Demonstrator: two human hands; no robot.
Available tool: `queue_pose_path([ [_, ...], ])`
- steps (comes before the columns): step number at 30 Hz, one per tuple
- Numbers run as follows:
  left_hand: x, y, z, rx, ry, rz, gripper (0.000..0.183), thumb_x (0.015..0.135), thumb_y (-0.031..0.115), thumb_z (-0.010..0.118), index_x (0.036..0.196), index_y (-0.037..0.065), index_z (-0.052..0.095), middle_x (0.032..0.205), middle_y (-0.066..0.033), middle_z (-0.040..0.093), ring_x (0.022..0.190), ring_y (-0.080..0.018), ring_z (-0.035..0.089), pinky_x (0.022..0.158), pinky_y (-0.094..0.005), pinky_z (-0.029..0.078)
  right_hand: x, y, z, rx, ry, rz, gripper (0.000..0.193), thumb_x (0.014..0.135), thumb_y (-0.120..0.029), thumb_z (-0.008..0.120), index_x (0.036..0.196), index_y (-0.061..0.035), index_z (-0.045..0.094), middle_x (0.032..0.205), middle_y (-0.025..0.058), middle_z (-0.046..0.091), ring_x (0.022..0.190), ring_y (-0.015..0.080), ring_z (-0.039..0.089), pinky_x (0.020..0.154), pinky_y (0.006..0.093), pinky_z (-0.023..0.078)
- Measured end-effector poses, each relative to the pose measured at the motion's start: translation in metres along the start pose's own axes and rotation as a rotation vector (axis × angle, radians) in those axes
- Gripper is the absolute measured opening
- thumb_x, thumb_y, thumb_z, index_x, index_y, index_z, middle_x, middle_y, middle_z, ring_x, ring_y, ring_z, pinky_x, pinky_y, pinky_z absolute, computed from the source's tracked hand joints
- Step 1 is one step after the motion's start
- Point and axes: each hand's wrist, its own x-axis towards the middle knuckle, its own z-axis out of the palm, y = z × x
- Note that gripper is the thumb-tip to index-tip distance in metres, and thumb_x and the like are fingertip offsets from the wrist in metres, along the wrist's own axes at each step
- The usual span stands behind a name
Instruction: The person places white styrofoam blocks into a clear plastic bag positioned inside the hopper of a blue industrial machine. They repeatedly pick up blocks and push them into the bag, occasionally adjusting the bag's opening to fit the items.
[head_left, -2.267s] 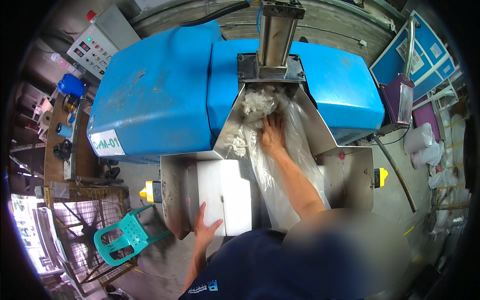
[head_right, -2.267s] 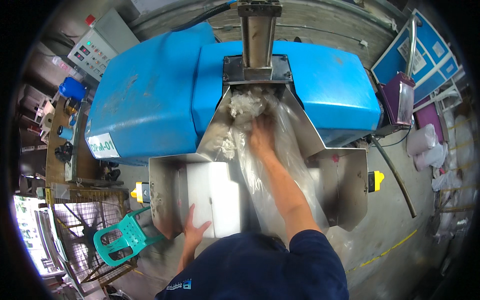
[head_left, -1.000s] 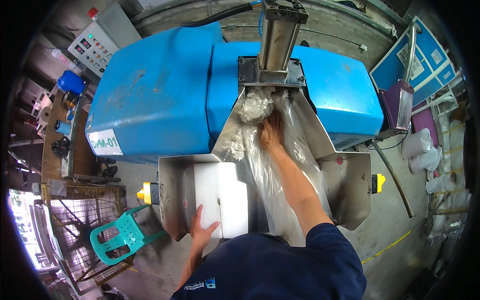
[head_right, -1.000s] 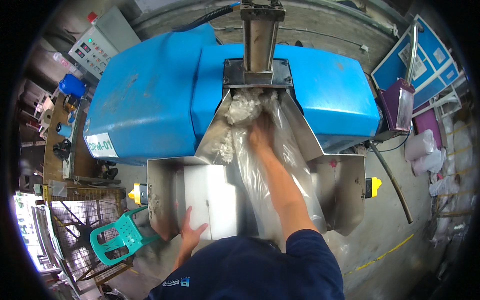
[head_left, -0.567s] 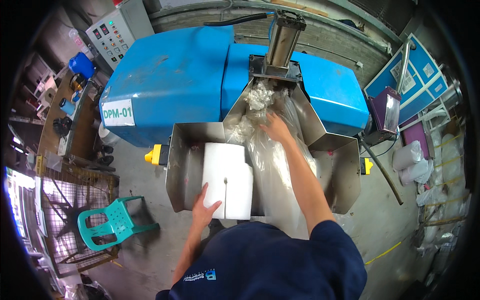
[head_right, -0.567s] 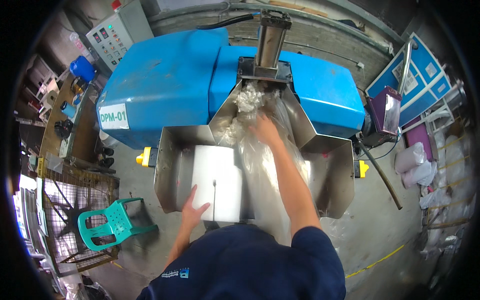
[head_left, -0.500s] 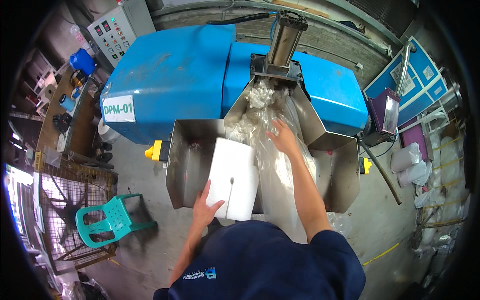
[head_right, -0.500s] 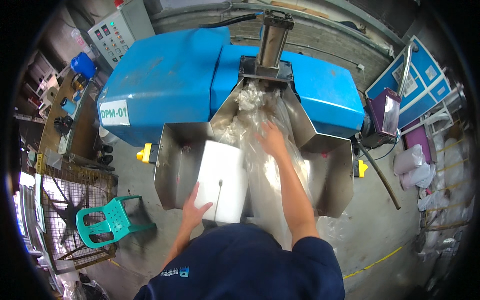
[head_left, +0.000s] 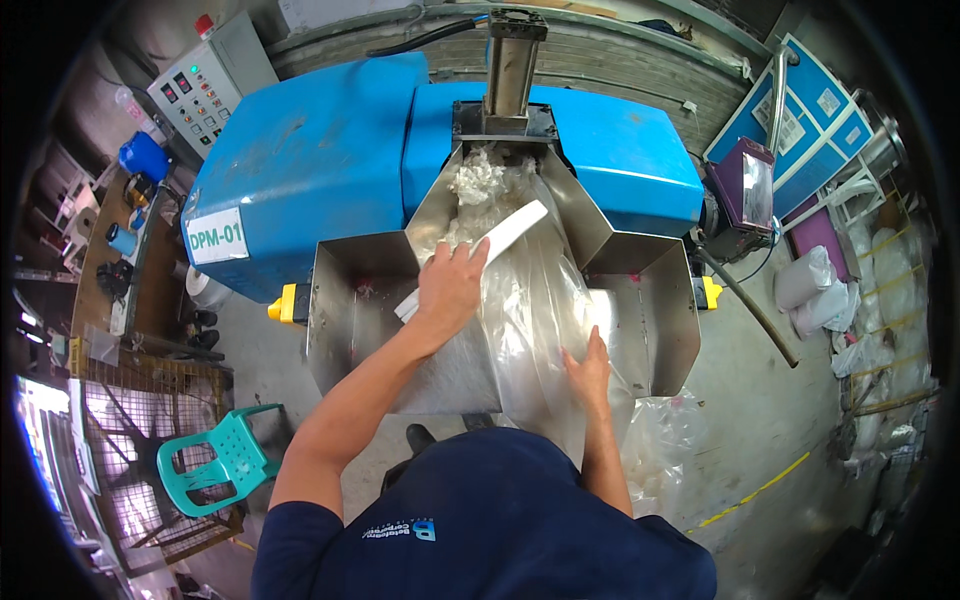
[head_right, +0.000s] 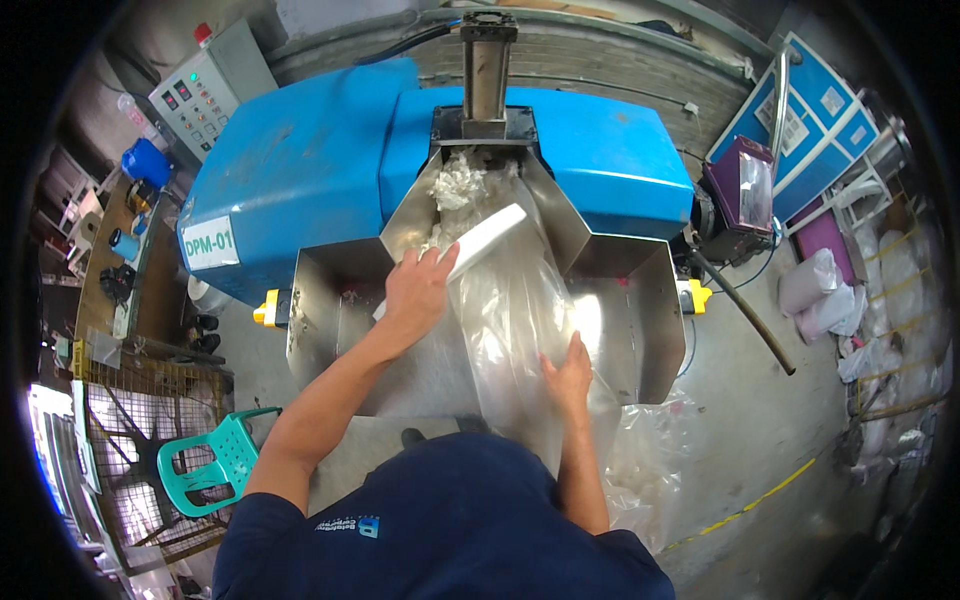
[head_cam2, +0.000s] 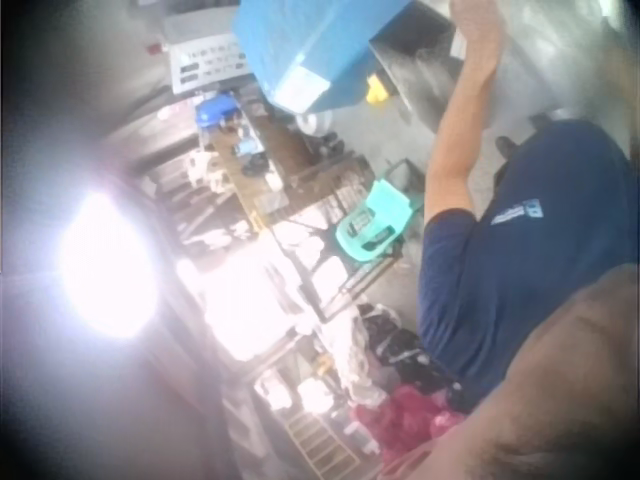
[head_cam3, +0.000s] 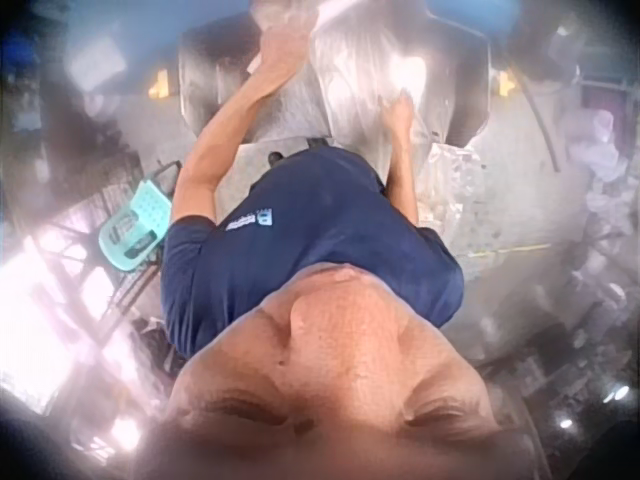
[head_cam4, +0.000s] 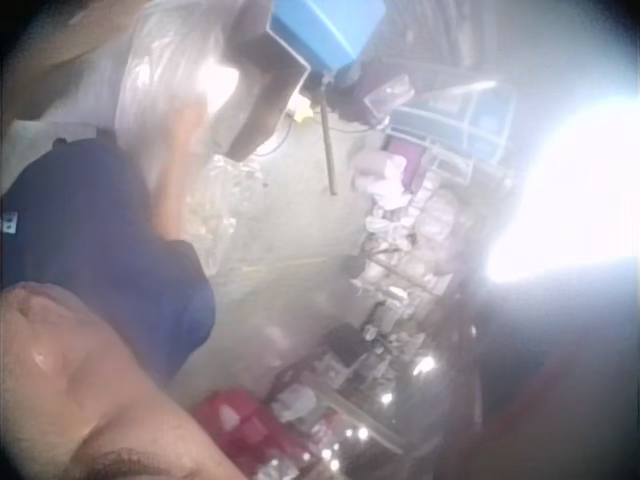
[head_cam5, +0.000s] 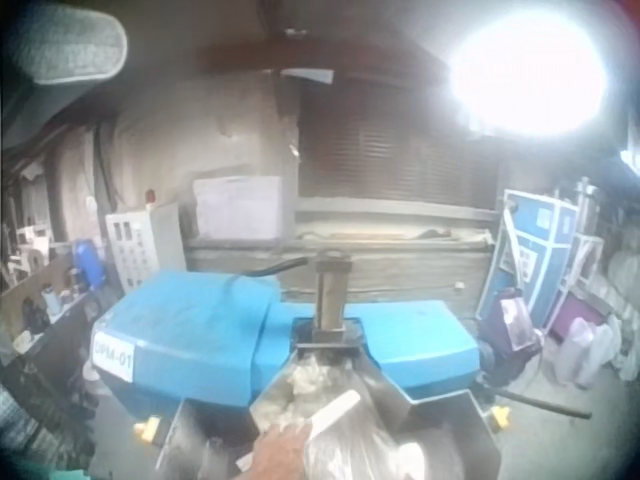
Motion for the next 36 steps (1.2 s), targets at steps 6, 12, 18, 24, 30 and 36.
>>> queue_pose_path([
  [6,0.035,0.041,0.032,0.112,-0.105,0.062,0.059,0.089,0.009,0.062,0.148,0.004,0.06,0.111,-0.0162,0.068,0.104,-0.0342,0.065,0.076,-0.0429,0.061,0.012,-0.02,0.031,-0.152,0.009,0.078,0.103,0.087,-0.042,0.084,0.162,0.0056,0.032,0.159,0.0306,0.043,0.15,0.0456,0.04,0.117,0.0646,0.033],
  [12,0.051,0.047,0.05,0.097,-0.09,0.038,0.062,0.089,0.009,0.063,0.15,0.002,0.056,0.11,-0.0178,0.067,0.103,-0.0345,0.065,0.077,-0.0447,0.061,0.046,-0.027,0.046,-0.15,-0.036,0.06,0.107,0.085,-0.04,0.085,0.16,0.0114,0.029,0.161,0.0334,0.038,0.153,0.049,0.033,0.121,0.0646,0.027],
  [18,0.055,0.024,0.052,0.078,-0.09,0.0,0.065,0.09,0.008,0.063,0.154,0.005,0.053,0.116,-0.0183,0.066,0.105,-0.0368,0.065,0.077,-0.0459,0.061,0.055,-0.038,0.055,-0.128,-0.062,0.041,0.106,0.086,-0.029,0.084,0.16,0.0164,0.023,0.163,0.037,0.032,0.156,0.0518,0.026,0.126,0.0612,0.022],
  [24,0.051,0.034,0.069,0.049,-0.097,0.024,0.065,0.09,0.007,0.063,0.154,0.007,0.054,0.116,-0.0181,0.064,0.102,-0.0359,0.064,0.075,-0.0448,0.06,0.064,-0.041,0.063,-0.161,-0.078,0.026,0.105,0.085,-0.022,0.084,0.16,0.0174,0.021,0.166,0.0387,0.028,0.157,0.053,0.023,0.128,0.0597,0.021],
  [30,0.032,0.077,0.133,-0.099,-0.289,0.014,0.065,0.09,0.009,0.063,0.154,0.013,0.055,0.117,-0.0183,0.065,0.101,-0.0366,0.064,0.075,-0.0463,0.06,0.076,-0.052,0.06,-0.16,-0.072,0.025,0.102,0.082,-0.017,0.085,0.158,0.0185,0.026,0.164,0.0387,0.032,0.156,0.0531,0.026,0.128,0.0582,0.023],
  [36,0.067,0.051,0.131,-0.236,-0.384,-0.138,0.071,0.085,0.008,0.065,0.153,0.026,0.06,0.123,-0.0152,0.07,0.102,-0.039,0.066,0.086,-0.0492,0.059,0.09,-0.052,0.07,-0.091,-0.002,0.041,0.11,0.078,-0.022,0.09,0.158,0.018,0.027,0.165,0.0381,0.031,0.155,0.0547,0.027,0.127,0.059,0.024],
])
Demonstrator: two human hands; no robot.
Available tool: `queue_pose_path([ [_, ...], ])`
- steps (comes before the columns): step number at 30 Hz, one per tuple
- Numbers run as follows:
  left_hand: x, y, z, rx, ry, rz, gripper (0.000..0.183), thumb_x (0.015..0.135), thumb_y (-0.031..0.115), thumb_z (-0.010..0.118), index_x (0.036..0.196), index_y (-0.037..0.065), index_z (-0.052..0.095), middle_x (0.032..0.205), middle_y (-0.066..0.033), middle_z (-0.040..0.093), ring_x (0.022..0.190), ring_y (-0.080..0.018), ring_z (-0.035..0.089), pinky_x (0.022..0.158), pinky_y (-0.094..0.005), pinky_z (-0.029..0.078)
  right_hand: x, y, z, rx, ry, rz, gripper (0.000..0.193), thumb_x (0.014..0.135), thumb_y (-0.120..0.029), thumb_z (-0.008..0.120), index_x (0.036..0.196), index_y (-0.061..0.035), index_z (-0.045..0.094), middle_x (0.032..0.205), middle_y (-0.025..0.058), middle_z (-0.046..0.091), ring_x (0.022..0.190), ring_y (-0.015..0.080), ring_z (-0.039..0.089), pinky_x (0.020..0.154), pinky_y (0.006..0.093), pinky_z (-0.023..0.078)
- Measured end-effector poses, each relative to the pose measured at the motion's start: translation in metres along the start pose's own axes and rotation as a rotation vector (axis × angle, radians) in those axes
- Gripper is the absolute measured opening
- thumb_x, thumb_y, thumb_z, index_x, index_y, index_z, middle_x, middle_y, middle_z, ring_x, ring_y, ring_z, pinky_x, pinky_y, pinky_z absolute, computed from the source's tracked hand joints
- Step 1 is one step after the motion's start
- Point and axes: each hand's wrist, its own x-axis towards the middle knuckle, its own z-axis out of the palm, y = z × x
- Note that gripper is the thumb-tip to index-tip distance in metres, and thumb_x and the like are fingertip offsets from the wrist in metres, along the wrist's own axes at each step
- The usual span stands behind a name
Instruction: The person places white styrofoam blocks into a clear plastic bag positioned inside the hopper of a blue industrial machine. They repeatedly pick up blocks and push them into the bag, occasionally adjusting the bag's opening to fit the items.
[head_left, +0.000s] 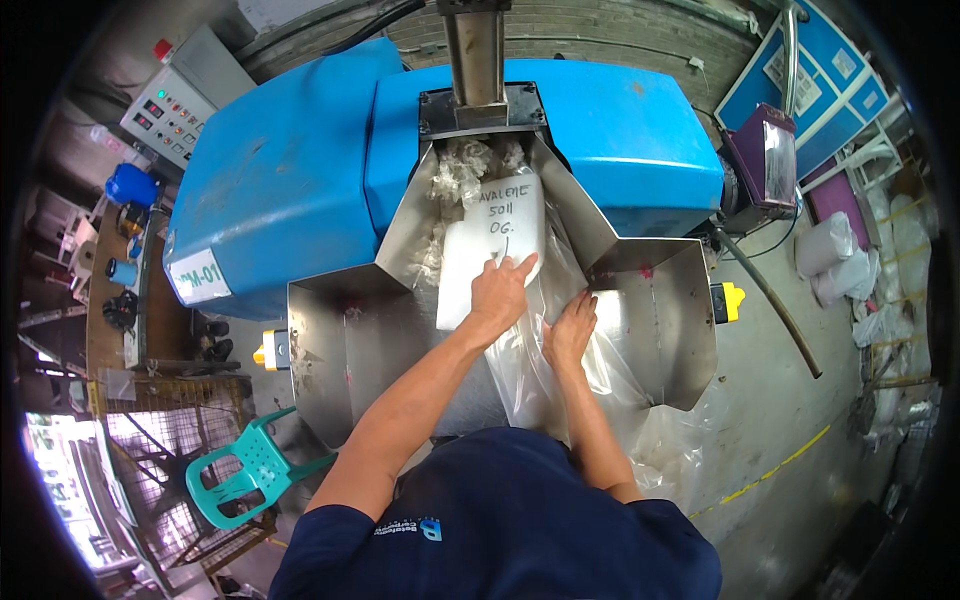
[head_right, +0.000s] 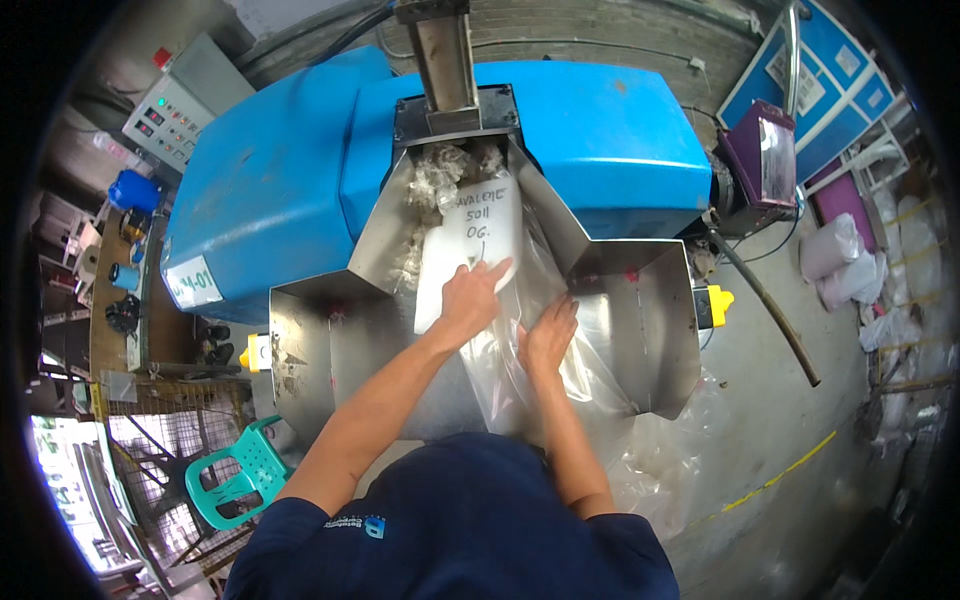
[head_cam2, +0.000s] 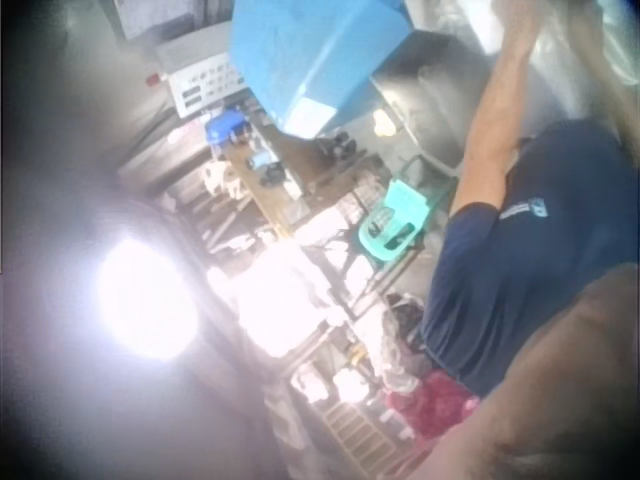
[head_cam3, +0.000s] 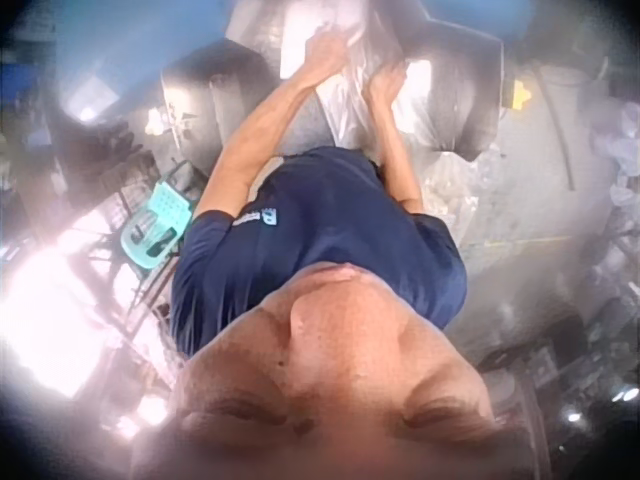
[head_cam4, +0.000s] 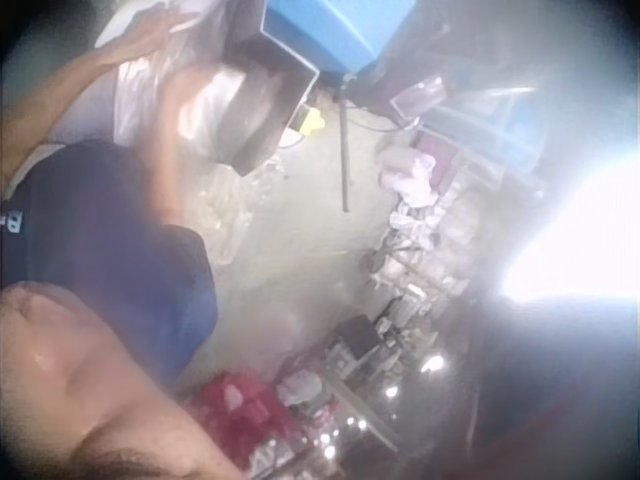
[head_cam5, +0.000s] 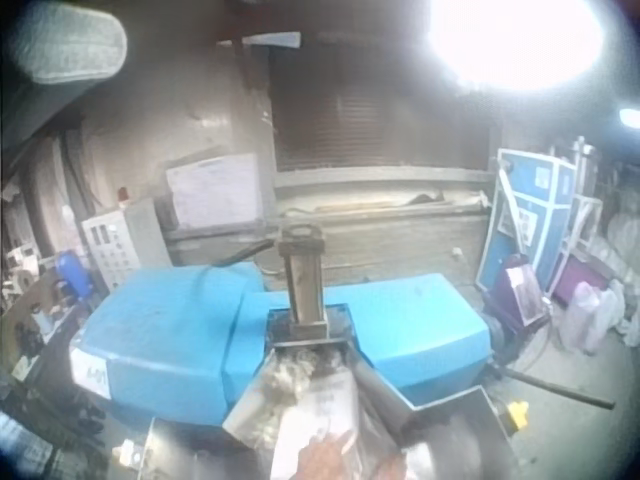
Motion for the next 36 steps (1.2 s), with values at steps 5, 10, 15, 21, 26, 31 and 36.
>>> queue_pose_path([
  [5,0.018,-0.014,-0.011,-0.073,0.024,-0.031,0.069,0.081,0.004,0.062,0.146,0.025,0.067,0.118,-0.0124,0.074,0.097,-0.0377,0.065,0.088,-0.0495,0.057,0.008,-0.006,0.01,-0.03,0.042,-0.018,0.113,0.077,-0.023,0.089,0.16,0.0167,0.025,0.167,0.0363,0.028,0.158,0.0524,0.022,0.128,0.0601,0.022],
  [10,0.041,-0.024,-0.015,-0.152,0.049,-0.043,0.066,0.079,0.002,0.061,0.139,0.027,0.074,0.112,-0.0134,0.077,0.099,-0.0388,0.069,0.091,-0.0483,0.057,0.015,-0.007,0.016,-0.06,0.065,-0.034,0.114,0.076,-0.024,0.09,0.16,0.016,0.023,0.168,0.0361,0.025,0.159,0.0513,0.02,0.128,0.0598,0.022],
  [15,0.073,-0.029,-0.017,-0.183,-0.033,-0.097,0.068,0.079,0.002,0.061,0.14,0.029,0.073,0.104,-0.0187,0.078,0.102,-0.0396,0.073,0.09,-0.0489,0.058,0.027,-0.005,0.023,-0.083,0.106,-0.048,0.115,0.076,-0.023,0.09,0.161,0.0152,0.022,0.167,0.0365,0.025,0.159,0.0511,0.021,0.128,0.0596,0.022],
  [21,0.078,-0.01,-0.014,0.006,0.021,0.029,0.065,0.079,0.002,0.063,0.14,0.023,0.072,0.098,-0.0207,0.078,0.097,-0.0407,0.074,0.087,-0.0502,0.058,0.035,-0.009,0.026,-0.051,0.157,-0.056,0.112,0.081,-0.024,0.087,0.162,0.0136,0.02,0.168,0.0368,0.025,0.159,0.0509,0.021,0.13,0.0593,0.019],
  [26,0.024,-0.014,-0.059,0.078,0.027,0.105,0.066,0.078,0.003,0.064,0.14,0.022,0.072,0.098,-0.0201,0.078,0.095,-0.0416,0.073,0.085,-0.051,0.058,0.027,-0.015,0.022,-0.039,0.152,-0.032,0.108,0.086,-0.027,0.084,0.162,0.0148,0.019,0.166,0.0385,0.025,0.158,0.0514,0.021,0.13,0.0593,0.019],
  [31,-0.047,-0.016,-0.122,-0.018,0.086,-0.024,0.067,0.081,0.01,0.067,0.146,0.029,0.068,0.103,-0.0165,0.078,0.11,-0.0371,0.069,0.096,-0.0473,0.054,0.033,-0.003,0.028,-0.044,0.205,-0.04,0.104,0.087,-0.028,0.082,0.161,0.0154,0.024,0.165,0.0405,0.026,0.158,0.0507,0.022,0.13,0.0589,0.018],
  [36,-0.114,-0.04,-0.136,-0.072,0.211,-0.151,0.076,0.084,0.02,0.074,0.157,0.032,0.056,0.122,-0.011,0.076,0.111,-0.0344,0.066,0.1,-0.0457,0.053,0.03,0.0,0.033,-0.037,0.204,-0.096,0.104,0.08,-0.022,0.088,0.157,0.0169,0.03,0.163,0.0392,0.031,0.155,0.051,0.029,0.127,0.0577,0.025],
])
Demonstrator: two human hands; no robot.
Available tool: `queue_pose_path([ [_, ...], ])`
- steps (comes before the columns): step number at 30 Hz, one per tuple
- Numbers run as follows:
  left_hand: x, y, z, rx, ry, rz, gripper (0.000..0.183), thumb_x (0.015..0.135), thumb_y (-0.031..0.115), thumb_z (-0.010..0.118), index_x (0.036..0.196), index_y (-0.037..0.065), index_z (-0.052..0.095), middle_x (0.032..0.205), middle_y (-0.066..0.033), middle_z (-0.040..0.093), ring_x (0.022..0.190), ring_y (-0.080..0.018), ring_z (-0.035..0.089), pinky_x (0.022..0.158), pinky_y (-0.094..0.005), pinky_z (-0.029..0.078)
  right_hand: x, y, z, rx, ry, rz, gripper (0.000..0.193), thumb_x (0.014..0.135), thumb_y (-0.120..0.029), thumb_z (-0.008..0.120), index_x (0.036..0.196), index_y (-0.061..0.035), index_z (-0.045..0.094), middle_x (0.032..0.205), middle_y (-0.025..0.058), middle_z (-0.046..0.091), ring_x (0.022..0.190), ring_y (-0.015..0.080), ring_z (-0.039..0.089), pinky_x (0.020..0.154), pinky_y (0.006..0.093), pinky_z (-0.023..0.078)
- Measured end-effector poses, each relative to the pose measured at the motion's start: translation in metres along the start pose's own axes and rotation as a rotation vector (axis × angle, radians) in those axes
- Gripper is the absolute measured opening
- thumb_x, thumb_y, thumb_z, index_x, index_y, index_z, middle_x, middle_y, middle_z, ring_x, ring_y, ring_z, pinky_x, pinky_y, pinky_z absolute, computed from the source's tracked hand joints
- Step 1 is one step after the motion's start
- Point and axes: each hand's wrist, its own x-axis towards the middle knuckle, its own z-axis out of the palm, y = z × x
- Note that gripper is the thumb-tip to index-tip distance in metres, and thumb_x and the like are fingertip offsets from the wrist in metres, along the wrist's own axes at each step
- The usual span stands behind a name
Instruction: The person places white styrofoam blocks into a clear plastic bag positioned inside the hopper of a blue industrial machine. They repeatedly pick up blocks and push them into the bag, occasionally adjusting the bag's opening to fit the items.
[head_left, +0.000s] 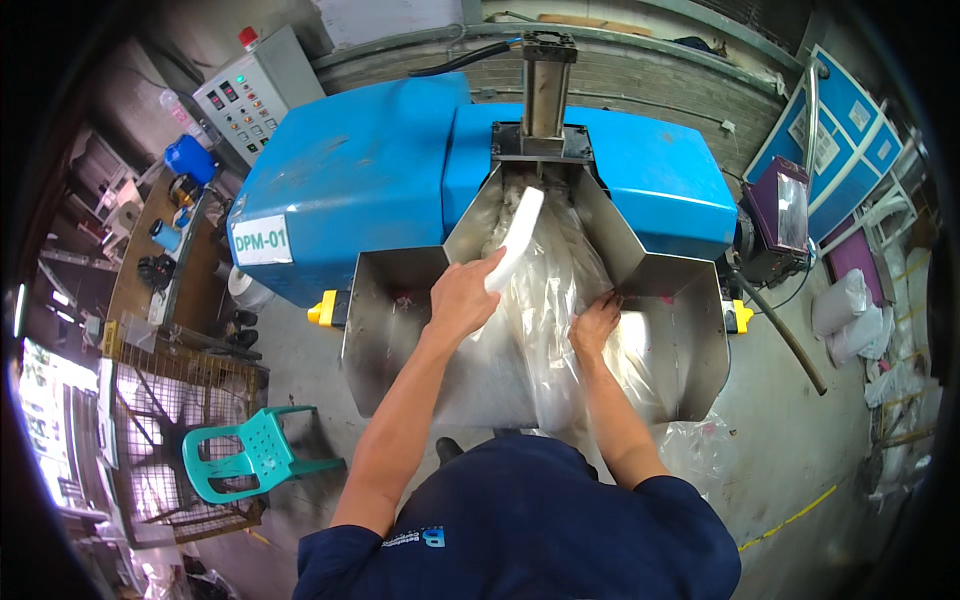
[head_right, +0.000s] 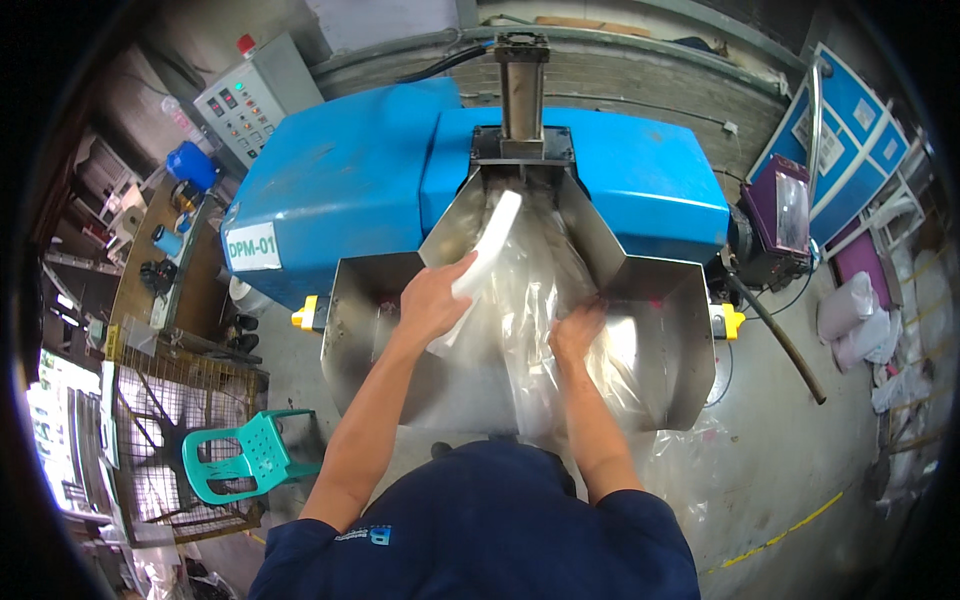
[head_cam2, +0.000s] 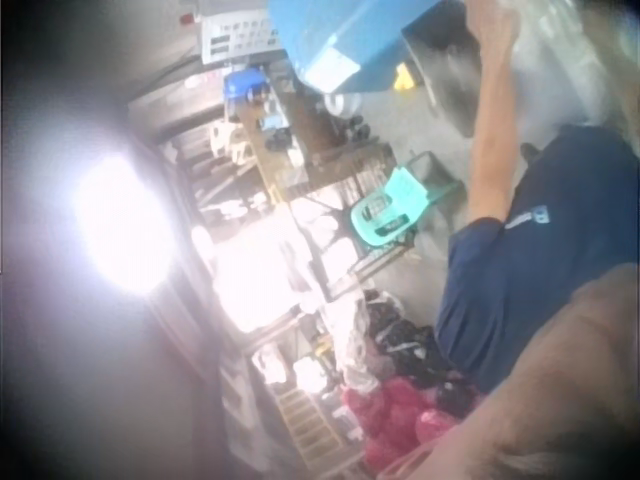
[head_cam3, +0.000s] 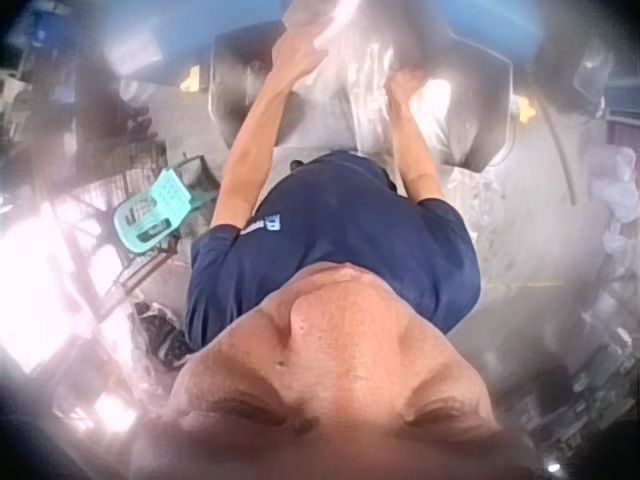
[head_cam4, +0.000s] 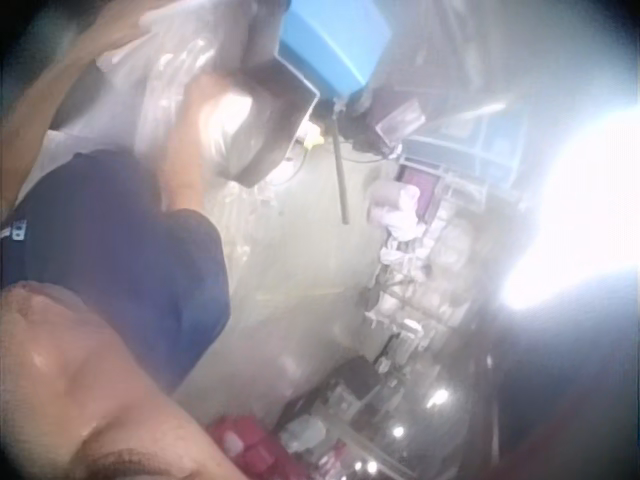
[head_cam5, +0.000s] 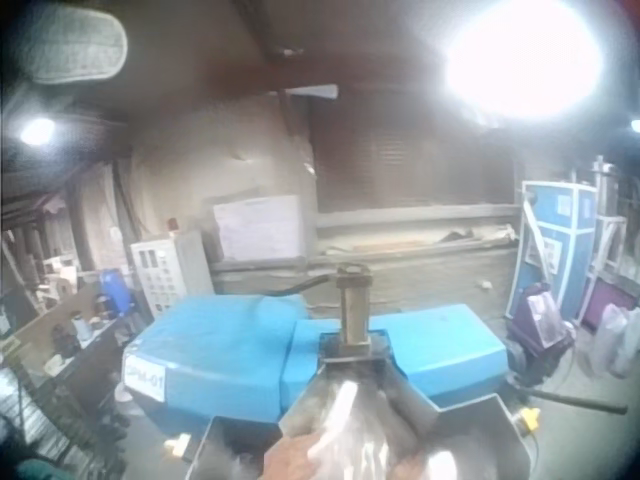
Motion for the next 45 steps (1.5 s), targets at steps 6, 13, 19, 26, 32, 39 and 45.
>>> queue_pose_path([
  [6,-0.051,-0.024,-0.009,-0.056,0.054,-0.194,0.082,0.084,0.026,0.079,0.161,0.028,0.05,0.129,-0.0117,0.074,0.111,-0.0332,0.067,0.1,-0.0449,0.053,0.0,0.007,0.007,-0.057,0.058,-0.086,0.104,0.076,-0.022,0.091,0.154,0.0174,0.035,0.155,0.0364,0.043,0.148,0.0491,0.04,0.123,0.0536,0.033],
  [13,-0.078,-0.031,-0.001,-0.101,0.09,-0.107,0.081,0.084,0.019,0.079,0.16,0.02,0.051,0.129,-0.0128,0.072,0.112,-0.0364,0.069,0.1,-0.0472,0.054,-0.01,-0.013,-0.037,0.19,-0.173,-0.007,0.094,0.086,-0.032,0.084,0.156,0.0109,0.039,0.147,0.0337,0.054,0.134,0.048,0.055,0.113,0.0526,0.044],
  [19,-0.079,-0.024,0.011,-0.114,0.009,-0.138,0.085,0.083,0.018,0.08,0.162,0.02,0.047,0.135,-0.0168,0.069,0.12,-0.0371,0.068,0.101,-0.0468,0.054,-0.072,-0.026,-0.086,0.261,-0.253,-0.161,0.1,0.092,-0.05,0.078,0.163,0.0039,0.034,0.164,0.0337,0.038,0.15,0.0487,0.04,0.123,0.0571,0.032],
  [26,-0.11,-0.06,0.023,-0.42,0.068,-0.236,0.09,0.082,0.017,0.085,0.162,0.013,0.043,0.137,-0.0211,0.07,0.125,-0.0366,0.069,0.107,-0.0439,0.053,-0.11,-0.035,-0.089,0.061,-0.277,-0.201,0.105,0.089,-0.048,0.08,0.168,-0.0039,0.027,0.172,0.0296,0.025,0.162,0.0461,0.02,0.13,0.062,0.016],
  [32,-0.133,-0.091,0.012,-0.546,-0.179,-0.452,0.072,0.08,0.026,0.092,0.14,-0.002,0.062,0.121,-0.0186,0.076,0.111,-0.0269,0.073,0.098,-0.0378,0.056,-0.094,-0.039,-0.063,0.069,-0.219,-0.163,0.101,0.091,-0.045,0.078,0.168,-0.0043,0.028,0.172,0.0294,0.027,0.161,0.0458,0.022,0.13,0.0612,0.017],
  [39,-0.186,-0.155,0.098,-0.974,-0.279,-0.732,0.071,0.085,0.035,0.091,0.135,-0.007,0.065,0.121,-0.0166,0.076,0.107,-0.0243,0.073,0.095,-0.0365,0.057,-0.076,-0.05,-0.046,0.042,-0.177,-0.191,0.098,0.093,-0.042,0.076,0.169,-0.0044,0.027,0.17,0.0315,0.028,0.159,0.0474,0.025,0.13,0.0612,0.018],
  [45,-0.199,-0.175,0.127,-1.099,-0.223,-0.837,0.071,0.088,0.038,0.088,0.138,-0.007,0.062,0.121,-0.0177,0.074,0.103,-0.026,0.075,0.085,-0.0392,0.062,-0.061,-0.057,-0.037,0.044,-0.162,-0.205,0.095,0.094,-0.038,0.075,0.168,-0.004,0.027,0.169,0.0322,0.03,0.158,0.0485,0.028,0.129,0.0612,0.021],
])
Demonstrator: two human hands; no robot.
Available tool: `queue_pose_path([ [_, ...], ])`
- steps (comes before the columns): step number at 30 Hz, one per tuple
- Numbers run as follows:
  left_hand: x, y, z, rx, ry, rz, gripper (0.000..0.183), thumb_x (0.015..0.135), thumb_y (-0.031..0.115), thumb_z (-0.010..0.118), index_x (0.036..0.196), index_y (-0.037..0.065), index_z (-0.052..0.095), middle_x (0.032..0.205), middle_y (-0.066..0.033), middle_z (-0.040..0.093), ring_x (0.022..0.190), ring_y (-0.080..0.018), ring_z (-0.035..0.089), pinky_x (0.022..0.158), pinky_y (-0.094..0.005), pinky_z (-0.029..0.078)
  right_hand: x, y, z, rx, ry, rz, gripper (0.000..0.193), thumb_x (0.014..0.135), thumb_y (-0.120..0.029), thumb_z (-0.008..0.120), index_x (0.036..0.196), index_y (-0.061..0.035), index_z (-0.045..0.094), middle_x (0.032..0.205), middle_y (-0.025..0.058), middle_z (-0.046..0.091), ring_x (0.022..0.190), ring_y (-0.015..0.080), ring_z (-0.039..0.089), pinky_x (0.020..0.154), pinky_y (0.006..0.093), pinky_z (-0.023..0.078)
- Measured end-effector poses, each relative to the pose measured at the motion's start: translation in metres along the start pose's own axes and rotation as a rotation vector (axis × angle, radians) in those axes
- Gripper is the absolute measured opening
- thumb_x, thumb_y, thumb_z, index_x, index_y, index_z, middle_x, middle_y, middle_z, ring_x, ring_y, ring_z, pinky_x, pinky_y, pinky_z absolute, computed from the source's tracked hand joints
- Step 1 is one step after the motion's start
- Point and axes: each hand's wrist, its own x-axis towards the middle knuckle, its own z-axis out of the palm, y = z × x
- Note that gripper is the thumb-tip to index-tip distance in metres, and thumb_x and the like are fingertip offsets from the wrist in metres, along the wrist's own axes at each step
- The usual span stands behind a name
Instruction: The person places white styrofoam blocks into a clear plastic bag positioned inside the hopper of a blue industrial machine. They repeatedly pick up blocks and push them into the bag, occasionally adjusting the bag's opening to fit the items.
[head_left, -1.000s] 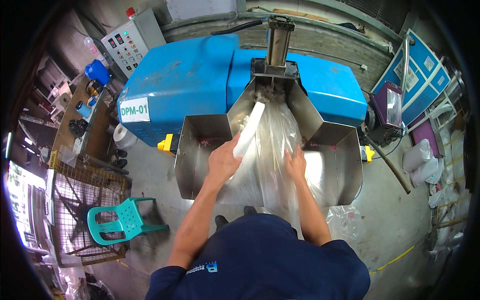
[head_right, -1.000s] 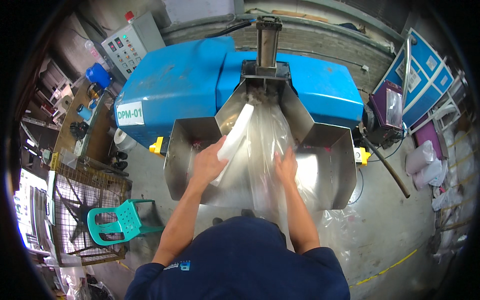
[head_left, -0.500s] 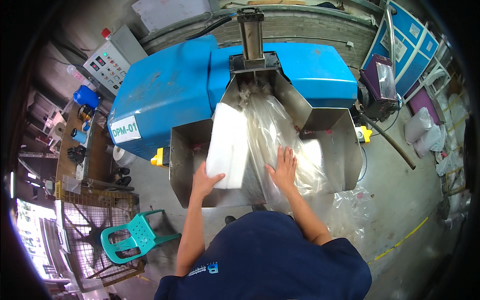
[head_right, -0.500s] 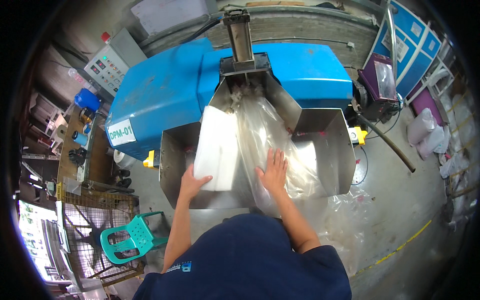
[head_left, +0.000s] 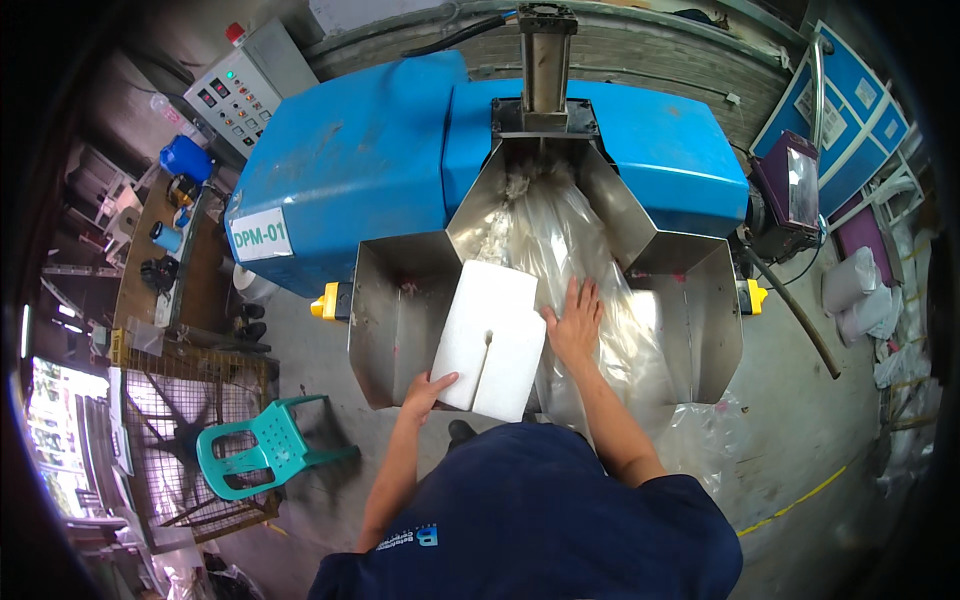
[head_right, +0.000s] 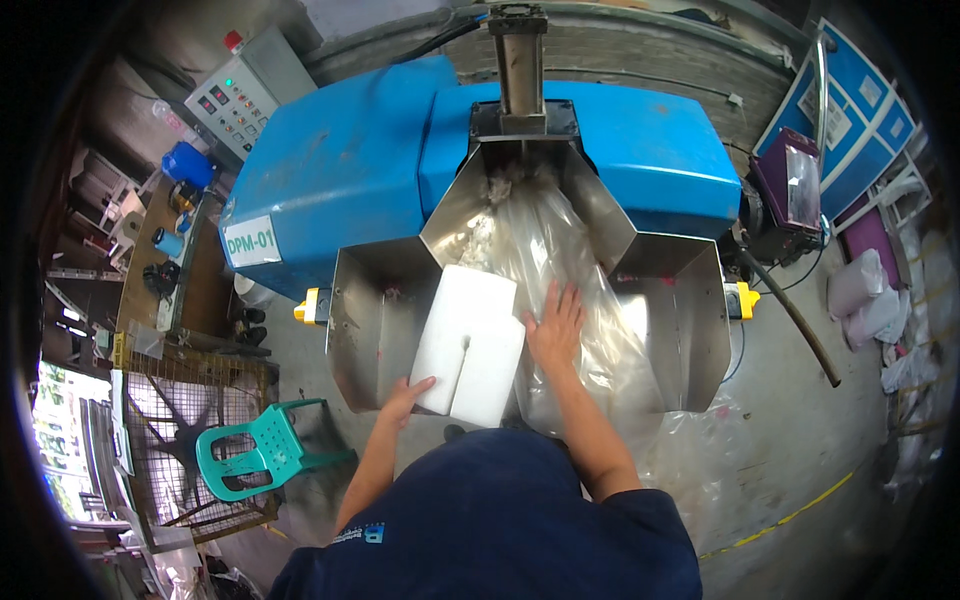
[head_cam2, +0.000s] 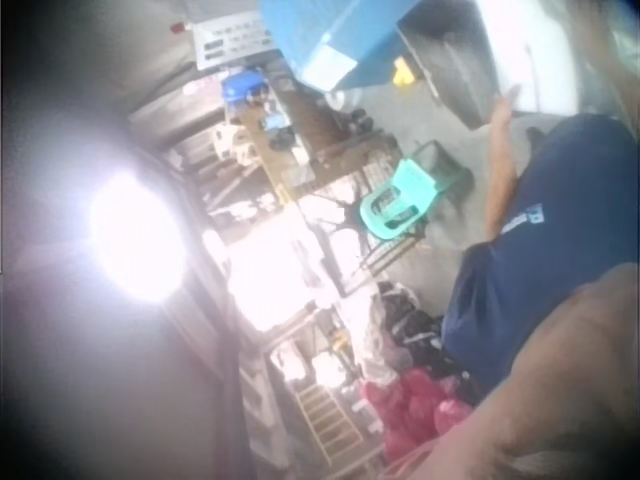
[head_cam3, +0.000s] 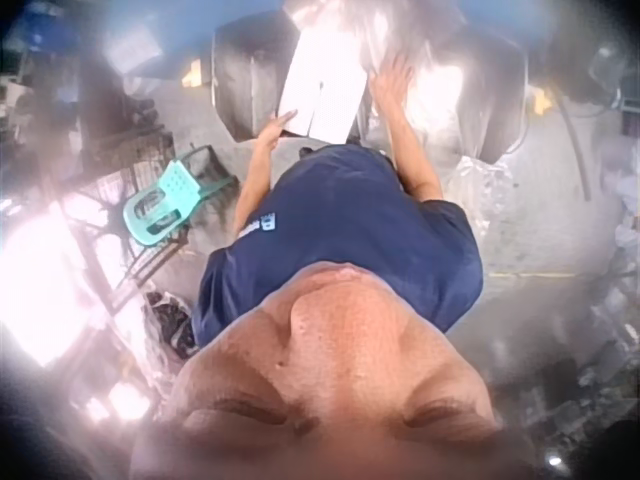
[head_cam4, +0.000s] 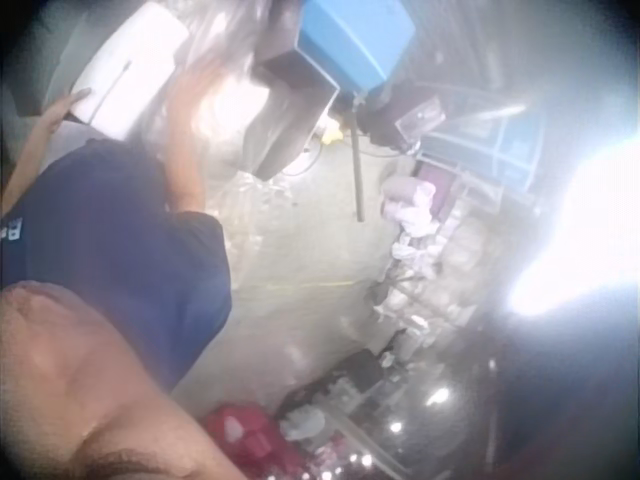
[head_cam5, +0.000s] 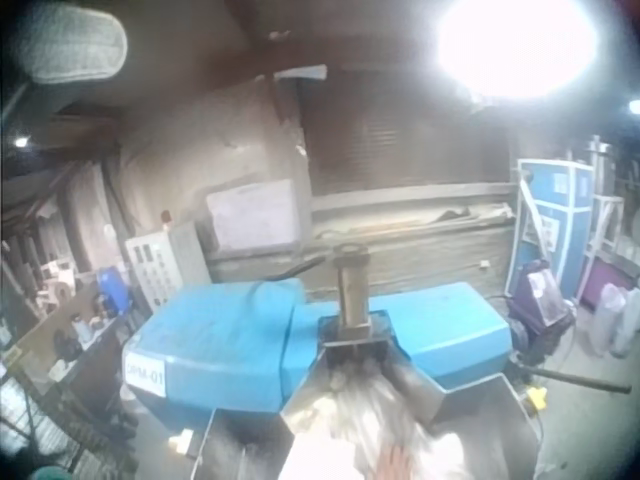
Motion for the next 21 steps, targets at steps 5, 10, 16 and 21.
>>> queue_pose_path([
  [5,0.007,0.004,0.0,0.028,-0.022,-0.029,0.071,0.089,0.041,0.087,0.136,-0.006,0.063,0.118,-0.0165,0.074,0.097,-0.026,0.077,0.078,-0.0423,0.067,0.018,-0.003,0.007,0.0,0.052,-0.033,0.095,0.093,-0.036,0.076,0.168,-0.0027,0.027,0.168,0.032,0.032,0.157,0.0487,0.029,0.128,0.0613,0.023],
  [10,0.002,0.014,0.003,0.015,-0.012,-0.047,0.07,0.088,0.039,0.088,0.135,-0.007,0.062,0.116,-0.0178,0.074,0.094,-0.0281,0.078,0.077,-0.0442,0.069,0.038,-0.003,0.016,-0.015,0.073,-0.055,0.096,0.094,-0.036,0.075,0.168,-0.0024,0.026,0.168,0.0314,0.033,0.156,0.0484,0.03,0.127,0.0613,0.024],
  [16,0.002,0.018,0.001,0.017,-0.008,-0.074,0.067,0.089,0.035,0.087,0.135,-0.008,0.062,0.115,-0.0199,0.074,0.093,-0.0305,0.079,0.073,-0.0461,0.071,0.063,-0.01,0.025,-0.042,0.052,-0.03,0.093,0.097,-0.038,0.072,0.169,-0.0038,0.023,0.17,0.0302,0.03,0.158,0.0467,0.028,0.128,0.061,0.024],
  [21,0.002,0.018,0.003,-0.004,-0.025,-0.03,0.067,0.09,0.033,0.086,0.135,-0.009,0.061,0.116,-0.0207,0.073,0.092,-0.0314,0.079,0.072,-0.0467,0.071,0.085,-0.015,0.032,-0.029,0.009,-0.011,0.09,0.1,-0.038,0.069,0.169,-0.0053,0.022,0.172,0.0282,0.027,0.161,0.0446,0.024,0.128,0.0598,0.024],
])
